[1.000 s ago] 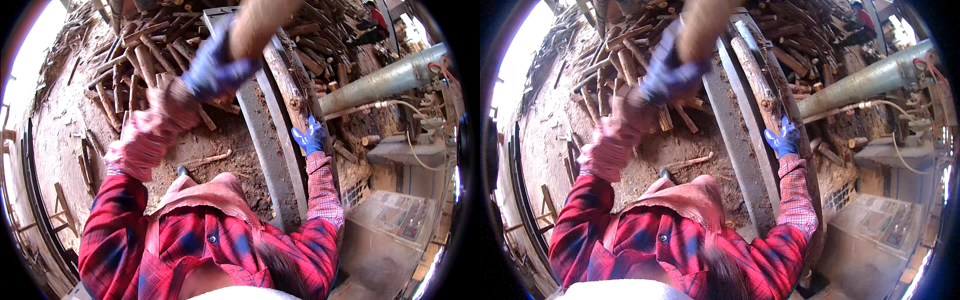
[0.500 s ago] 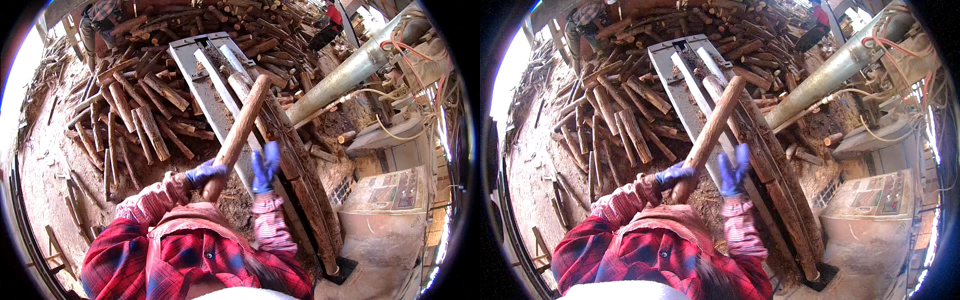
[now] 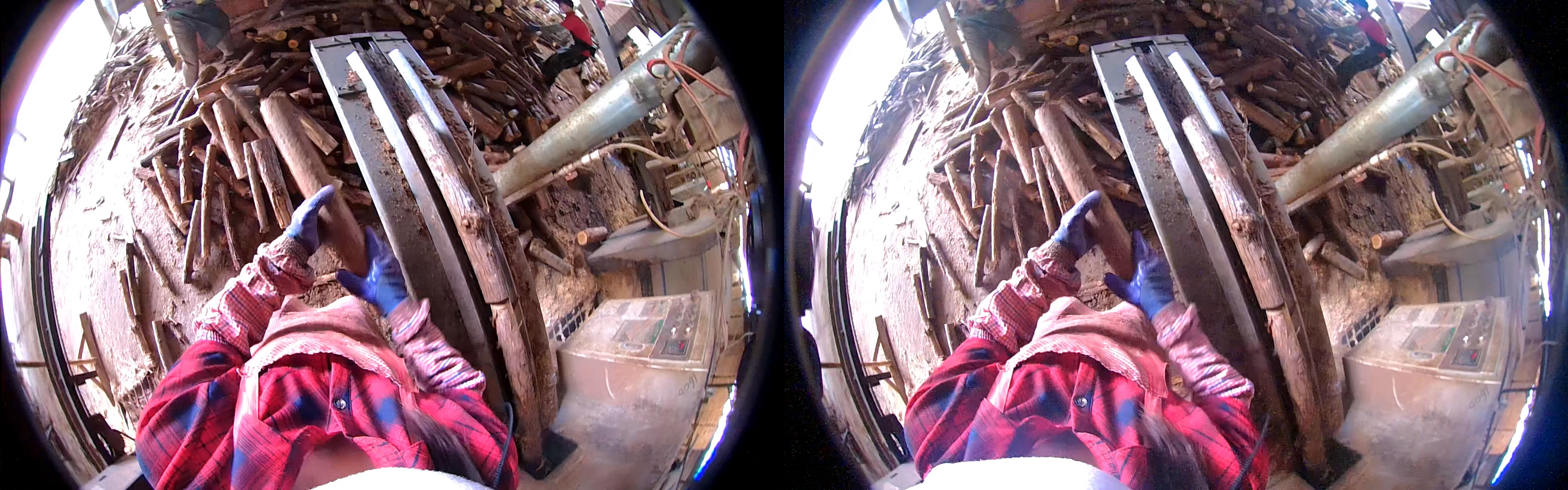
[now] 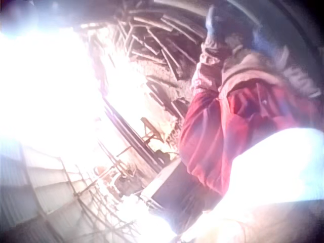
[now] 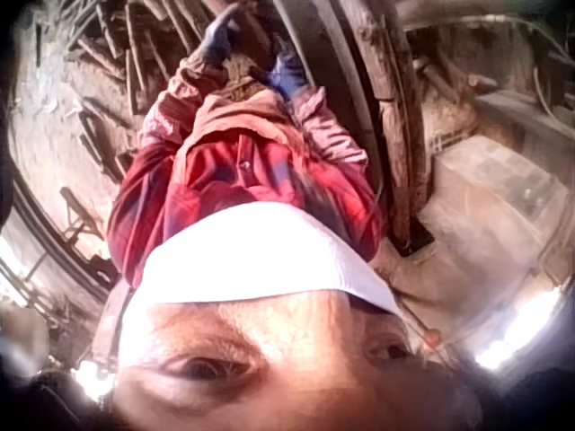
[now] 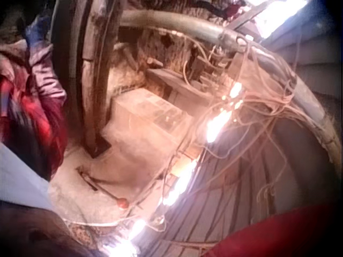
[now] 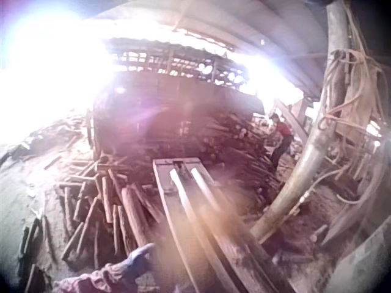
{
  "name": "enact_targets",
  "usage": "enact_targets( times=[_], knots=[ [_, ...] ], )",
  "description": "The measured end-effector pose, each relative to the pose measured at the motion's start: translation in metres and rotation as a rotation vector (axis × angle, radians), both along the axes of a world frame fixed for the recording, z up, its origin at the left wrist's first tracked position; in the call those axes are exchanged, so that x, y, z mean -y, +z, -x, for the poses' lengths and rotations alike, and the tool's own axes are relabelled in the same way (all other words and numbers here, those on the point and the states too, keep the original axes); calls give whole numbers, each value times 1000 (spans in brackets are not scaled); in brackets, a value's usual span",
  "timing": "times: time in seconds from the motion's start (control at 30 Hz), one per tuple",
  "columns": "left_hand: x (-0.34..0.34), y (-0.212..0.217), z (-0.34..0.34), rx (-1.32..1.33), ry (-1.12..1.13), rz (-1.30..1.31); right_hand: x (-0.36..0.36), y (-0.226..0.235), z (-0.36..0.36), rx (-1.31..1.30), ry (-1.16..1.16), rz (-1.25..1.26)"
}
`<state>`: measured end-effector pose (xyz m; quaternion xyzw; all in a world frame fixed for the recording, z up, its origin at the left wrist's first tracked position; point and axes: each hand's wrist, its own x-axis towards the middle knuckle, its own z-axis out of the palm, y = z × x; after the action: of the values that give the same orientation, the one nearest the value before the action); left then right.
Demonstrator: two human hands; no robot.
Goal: The person picks up logs from a pile on the ground and places them onto a metal rack. The task involves repetitive lifting and arranging of wooden logs to build a stack.
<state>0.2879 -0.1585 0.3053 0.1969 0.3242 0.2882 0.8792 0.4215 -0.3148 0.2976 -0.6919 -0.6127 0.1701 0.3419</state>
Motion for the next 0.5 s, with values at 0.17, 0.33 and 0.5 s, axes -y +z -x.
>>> enact_targets(
  times=[0.17, 0.33, 0.5],
  knots=[
    [-4, 44, -20, 16, 144, -465, -27, 12, 3, -679, 145, -226],
    [-12, 193, -8, -22, 122, -1178, -141, 93, -52, -199, -42, -342],
    [-21, 145, 16, -422, 47, -1294, -254, 178, -162, 32, -34, -624]
  ],
)
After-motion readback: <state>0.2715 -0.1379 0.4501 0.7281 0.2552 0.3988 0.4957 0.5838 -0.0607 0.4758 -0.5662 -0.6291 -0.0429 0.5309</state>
